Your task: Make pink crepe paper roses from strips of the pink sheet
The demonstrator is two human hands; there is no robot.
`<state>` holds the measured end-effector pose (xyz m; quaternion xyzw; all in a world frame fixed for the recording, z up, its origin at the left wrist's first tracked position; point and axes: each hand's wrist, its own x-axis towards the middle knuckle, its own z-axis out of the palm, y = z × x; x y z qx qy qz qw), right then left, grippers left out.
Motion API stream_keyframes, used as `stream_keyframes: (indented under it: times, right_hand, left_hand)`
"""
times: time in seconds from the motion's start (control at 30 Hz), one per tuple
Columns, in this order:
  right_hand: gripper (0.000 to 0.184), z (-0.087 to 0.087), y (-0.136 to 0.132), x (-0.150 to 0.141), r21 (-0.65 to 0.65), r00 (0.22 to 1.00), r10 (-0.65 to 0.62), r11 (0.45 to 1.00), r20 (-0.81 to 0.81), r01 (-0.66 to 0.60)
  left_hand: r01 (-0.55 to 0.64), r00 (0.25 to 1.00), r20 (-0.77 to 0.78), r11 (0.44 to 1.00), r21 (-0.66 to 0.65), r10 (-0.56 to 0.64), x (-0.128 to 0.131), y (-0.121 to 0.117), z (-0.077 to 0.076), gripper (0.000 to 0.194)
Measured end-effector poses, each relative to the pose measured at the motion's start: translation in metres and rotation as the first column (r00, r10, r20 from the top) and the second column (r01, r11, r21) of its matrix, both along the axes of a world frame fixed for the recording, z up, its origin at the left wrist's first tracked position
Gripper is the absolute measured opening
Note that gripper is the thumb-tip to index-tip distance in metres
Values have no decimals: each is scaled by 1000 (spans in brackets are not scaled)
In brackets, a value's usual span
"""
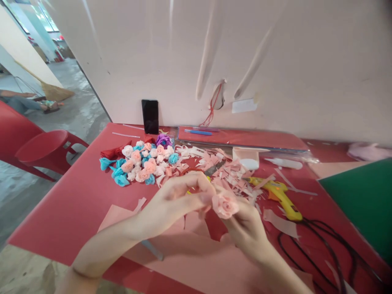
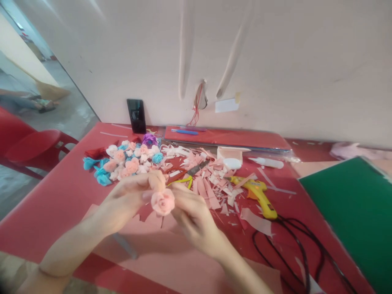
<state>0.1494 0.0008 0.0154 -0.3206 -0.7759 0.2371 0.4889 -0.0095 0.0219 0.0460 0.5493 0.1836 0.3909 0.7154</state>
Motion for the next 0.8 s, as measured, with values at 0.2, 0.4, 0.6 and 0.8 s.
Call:
stream_keyframes:
  times: [0.2, 0.4, 0.6, 0.8]
  right_hand:
    - [25, -2, -5, -6, 100, 980, -196, 975, -22, 197]
    - [24, 0, -6, -7, 167, 975, -224, 961, 2, 221]
    - [27, -1, -7, -10, 177, 971, -238, 956, 11, 233]
    - [27, -2, -9, -10, 125, 971, -237, 964, 0, 235]
  left_hand:
    - [-160, 971, -135, 953, 257, 200, -1, -1, -1, 24]
    - [-160, 949, -201, 921, 356, 243, 0, -6, 3, 22]
    - [-172, 937, -222, 911, 376, 269, 1, -7, 5, 17]
    - [-176, 934, -229, 912, 370, 273, 1, -8, 6, 14]
